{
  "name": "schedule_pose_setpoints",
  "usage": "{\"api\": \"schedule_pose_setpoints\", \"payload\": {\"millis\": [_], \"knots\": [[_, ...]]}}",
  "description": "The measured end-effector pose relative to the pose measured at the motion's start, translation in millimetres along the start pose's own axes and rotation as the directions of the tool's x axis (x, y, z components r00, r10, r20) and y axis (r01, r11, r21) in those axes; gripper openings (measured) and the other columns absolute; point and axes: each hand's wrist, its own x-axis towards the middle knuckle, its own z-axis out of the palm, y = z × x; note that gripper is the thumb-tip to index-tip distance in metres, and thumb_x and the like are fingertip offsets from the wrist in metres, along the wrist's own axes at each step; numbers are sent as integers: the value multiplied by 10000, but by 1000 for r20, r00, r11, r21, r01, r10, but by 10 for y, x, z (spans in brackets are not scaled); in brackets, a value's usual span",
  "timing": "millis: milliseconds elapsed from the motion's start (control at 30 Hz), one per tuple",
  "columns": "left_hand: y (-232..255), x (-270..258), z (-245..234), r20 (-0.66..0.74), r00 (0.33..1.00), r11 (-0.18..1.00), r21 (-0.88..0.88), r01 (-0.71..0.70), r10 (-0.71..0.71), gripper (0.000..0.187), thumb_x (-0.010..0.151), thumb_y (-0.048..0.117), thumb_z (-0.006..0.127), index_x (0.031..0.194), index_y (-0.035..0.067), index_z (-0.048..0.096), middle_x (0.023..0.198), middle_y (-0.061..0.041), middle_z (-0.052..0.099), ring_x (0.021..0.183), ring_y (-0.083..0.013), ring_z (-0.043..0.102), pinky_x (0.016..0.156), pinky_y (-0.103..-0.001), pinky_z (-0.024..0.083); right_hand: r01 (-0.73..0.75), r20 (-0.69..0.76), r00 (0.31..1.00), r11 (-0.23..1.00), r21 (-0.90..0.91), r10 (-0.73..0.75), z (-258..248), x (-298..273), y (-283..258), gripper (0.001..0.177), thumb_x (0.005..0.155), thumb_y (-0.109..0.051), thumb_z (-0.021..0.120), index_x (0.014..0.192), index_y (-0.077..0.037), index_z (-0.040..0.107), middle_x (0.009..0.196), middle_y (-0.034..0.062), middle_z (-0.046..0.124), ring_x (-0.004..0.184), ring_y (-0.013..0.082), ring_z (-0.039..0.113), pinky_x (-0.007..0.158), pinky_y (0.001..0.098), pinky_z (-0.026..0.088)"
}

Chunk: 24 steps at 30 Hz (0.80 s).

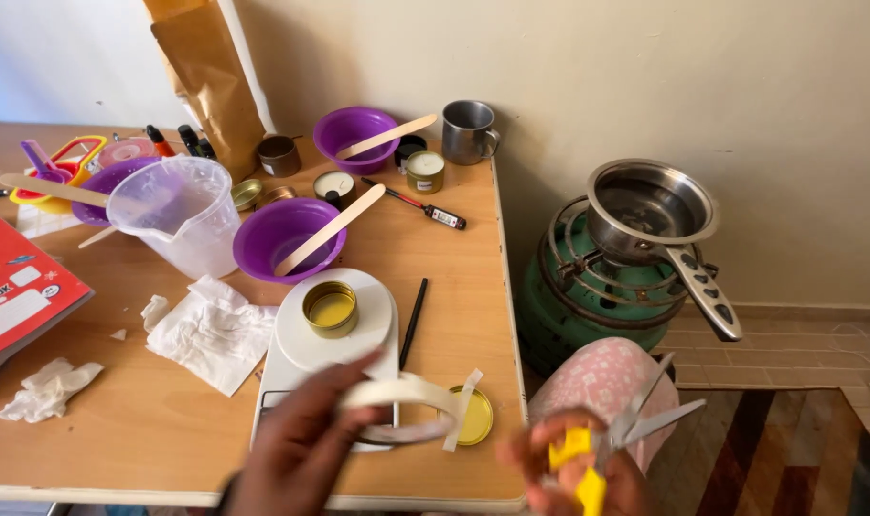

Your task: Preparing candle making materials by cutting tape, weighing a bowl on a digital scale, and measuring out green powder.

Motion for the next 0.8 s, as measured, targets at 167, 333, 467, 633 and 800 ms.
{"api": "schedule_pose_setpoints", "payload": {"millis": [167, 333, 467, 633, 800], "knots": [[-10, -11, 620, 187, 905, 924, -118, -365, 381, 335, 905, 307, 557, 1126, 80, 666, 1035, -82, 711, 893, -162, 671, 767, -250, 499, 114, -386, 877, 904, -412, -287, 241, 183, -95, 377, 745, 28, 728, 1045, -15, 504, 1121, 285, 678, 1099, 310, 650, 929, 373, 532], [-55, -43, 726, 395, 892, 892, -290, 348, -220, 225, 759, 145, 742, 937, 16, 699, 723, -33, 606, 652, -107, 518, 600, -222, 393, -199, -615, 788, 929, -312, -38, 145, 53, -70, 238, 649, 83, 789, 780, -30, 627, 878, 257, 801, 788, 305, 772, 724, 379, 603], [126, -52, 778, 417, 760, 663, -380, 645, -499, 352, 865, 246, 573, 721, -62, 661, 516, -176, 611, 494, -208, 536, 488, -267, 348, -202, -459, 888, 920, -335, 28, 47, -27, -67, 256, 675, 15, 806, 836, -43, 616, 928, 248, 808, 816, 266, 783, 734, 349, 596], [-102, -79, 805, 733, 511, 259, -441, 859, -449, 231, 793, -37, 509, 894, -172, 667, 670, -200, 622, 554, -183, 585, 508, -188, 414, -285, -471, 856, 955, -84, 214, -38, -43, -51, 216, 729, 85, 737, 884, 5, 610, 922, 247, 771, 814, 255, 741, 757, 319, 558], [-212, -55, 851, 716, 507, 480, -270, 835, -480, 183, 825, 62, 584, 767, -63, 704, 575, -100, 612, 440, -115, 501, 445, -184, 335, -386, -435, 848, 916, -112, 304, -88, -64, -82, 197, 751, 78, 758, 881, -1, 633, 819, 190, 681, 708, 222, 671, 674, 311, 494]]}}
